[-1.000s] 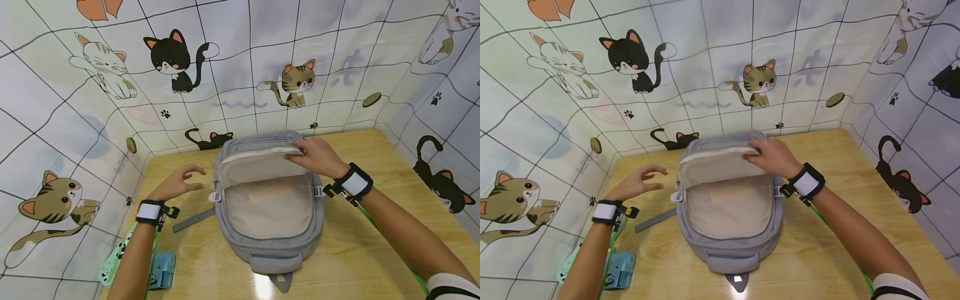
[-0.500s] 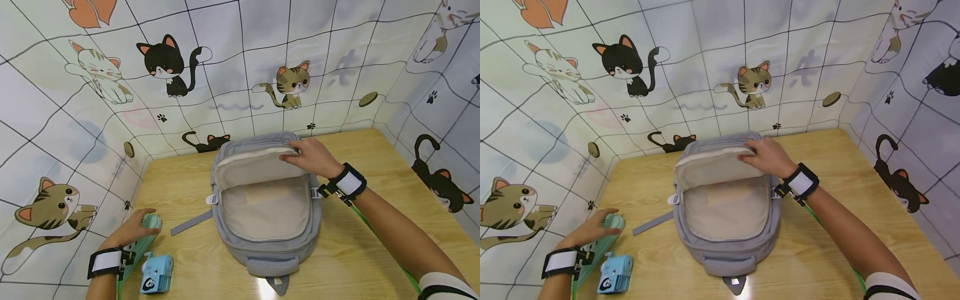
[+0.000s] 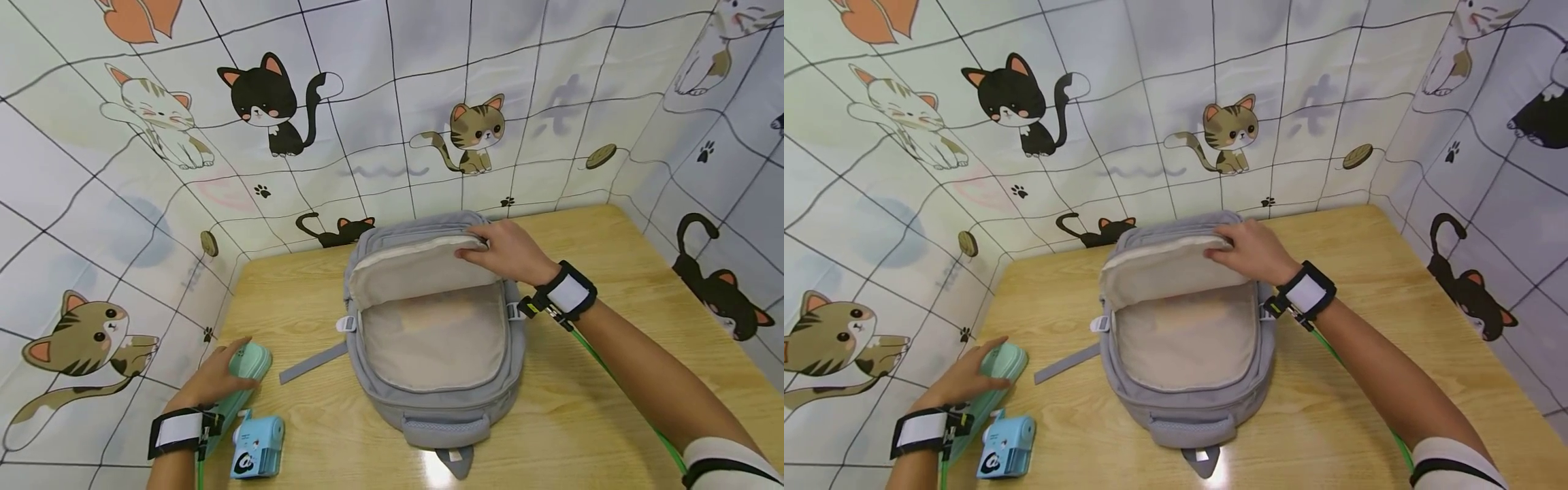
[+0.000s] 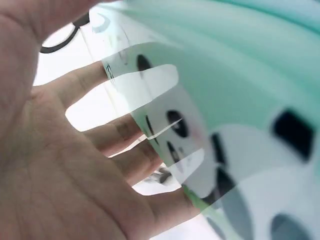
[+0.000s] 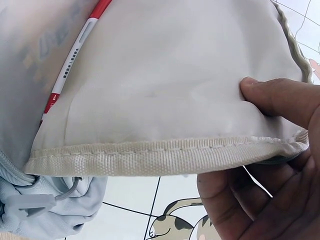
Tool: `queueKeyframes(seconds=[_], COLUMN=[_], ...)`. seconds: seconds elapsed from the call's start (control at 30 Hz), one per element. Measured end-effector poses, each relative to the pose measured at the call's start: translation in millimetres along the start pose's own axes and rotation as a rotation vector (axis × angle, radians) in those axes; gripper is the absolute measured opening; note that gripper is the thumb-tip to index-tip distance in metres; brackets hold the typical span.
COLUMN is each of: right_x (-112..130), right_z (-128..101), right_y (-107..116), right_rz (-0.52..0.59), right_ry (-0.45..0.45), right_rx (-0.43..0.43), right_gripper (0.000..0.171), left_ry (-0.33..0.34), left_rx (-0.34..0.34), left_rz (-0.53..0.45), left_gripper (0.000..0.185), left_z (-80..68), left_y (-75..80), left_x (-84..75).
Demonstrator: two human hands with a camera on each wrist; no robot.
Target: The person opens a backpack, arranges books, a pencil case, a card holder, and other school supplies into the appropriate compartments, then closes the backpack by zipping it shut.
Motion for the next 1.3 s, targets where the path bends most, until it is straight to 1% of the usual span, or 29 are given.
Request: queueKeyframes(seconds=[0.1, 0.17, 0.23, 0.3, 0.37, 0.43, 0.5, 0.53, 0.6, 0.63, 0.7, 0.77, 0.83, 0.93, 1.0, 1.1, 1.17, 1.3], right_x=[0, 0, 0, -1, -3, -4, -5, -6, -7, -8, -11, -13, -14, -14, -13, -13, -12, -12], right_z=[1, 1, 2, 2, 3, 4, 6, 6, 6, 5, 4, 2, 2, 2, 3, 2, 1, 0], right_y=[1, 2, 3, 5, 6, 6, 5, 5, 5, 5, 4, 3, 3, 3, 2, 2, 2, 2], right_rz=[-0.002, 0.003, 0.006, 0.006, -0.002, -0.012, -0.016, -0.017, -0.012, -0.008, -0.004, 0.0, 0.0, -0.003, -0.012, -0.019, -0.019, -0.013], right_ry=[-0.007, -0.016, -0.027, -0.034, -0.037, -0.035, -0.029, -0.031, -0.042, -0.053, -0.077, -0.095, -0.091, -0.075, -0.067, -0.076, -0.076, -0.069], right_rx=[0.007, 0.014, 0.018, 0.016, 0.014, 0.009, 0.0, -0.004, -0.013, -0.014, -0.014, -0.012, -0.019, -0.036, -0.041, -0.041, -0.048, -0.066], right_gripper=[0.037, 0.038, 0.039, 0.041, 0.043, 0.043, 0.043, 0.043, 0.042, 0.042, 0.041, 0.04, 0.038, 0.036, 0.036, 0.037, 0.038, 0.038], left_ry=[-0.045, -0.094, -0.157, -0.232, -0.304, -0.38, -0.461, -0.501, -0.552, -0.566, -0.57, -0.55, -0.533, -0.546, -0.581, -0.67, -0.74, -0.868], left_rx=[-0.03, -0.051, -0.067, -0.077, -0.067, -0.045, -0.025, -0.019, -0.014, -0.017, -0.022, -0.028, -0.036, -0.048, -0.047, -0.025, -0.009, 0.046], left_rz=[-0.003, -0.01, -0.026, -0.04, -0.07, -0.099, -0.105, -0.102, -0.083, -0.071, -0.054, -0.041, -0.032, -0.008, 0.01, 0.047, 0.078, 0.145], left_gripper=[0.102, 0.101, 0.1, 0.099, 0.098, 0.097, 0.097, 0.097, 0.097, 0.098, 0.098, 0.099, 0.1, 0.097, 0.094, 0.09, 0.089, 0.092], left_z=[8.1, 13.7, 18.9, 24.3, 29.1, 33.8, 37.2, 38.0, 38.5, 37.6, 34.7, 30.2, 25.3, 17.5, 12.0, 9.1, 13.3, 32.2], left_y=[10.0, 18.9, 27.6, 34.0, 38.1, 39.0, 37.2, 35.8, 33.0, 31.9, 29.4, 27.3, 24.4, 19.0, 14.2, 2.2, -10.4, -41.5], left_x=[-21.2, -44.7, -73.9, -107.9, -143.5, -178.8, -210.5, -224.7, -247.0, -255.4, -266.9, -273.7, -279.5, -291.1, -302.1, -323.2, -338.7, -367.8])
Point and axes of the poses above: each hand's wrist, its own z-axis towards the middle knuckle, its own y-axis out of the back of the hand, x = y × z, the point moved 5 cm from there along z, towards the middle knuckle, and after that the axes turned 15 degrees about -x, right-handed, at the moved point
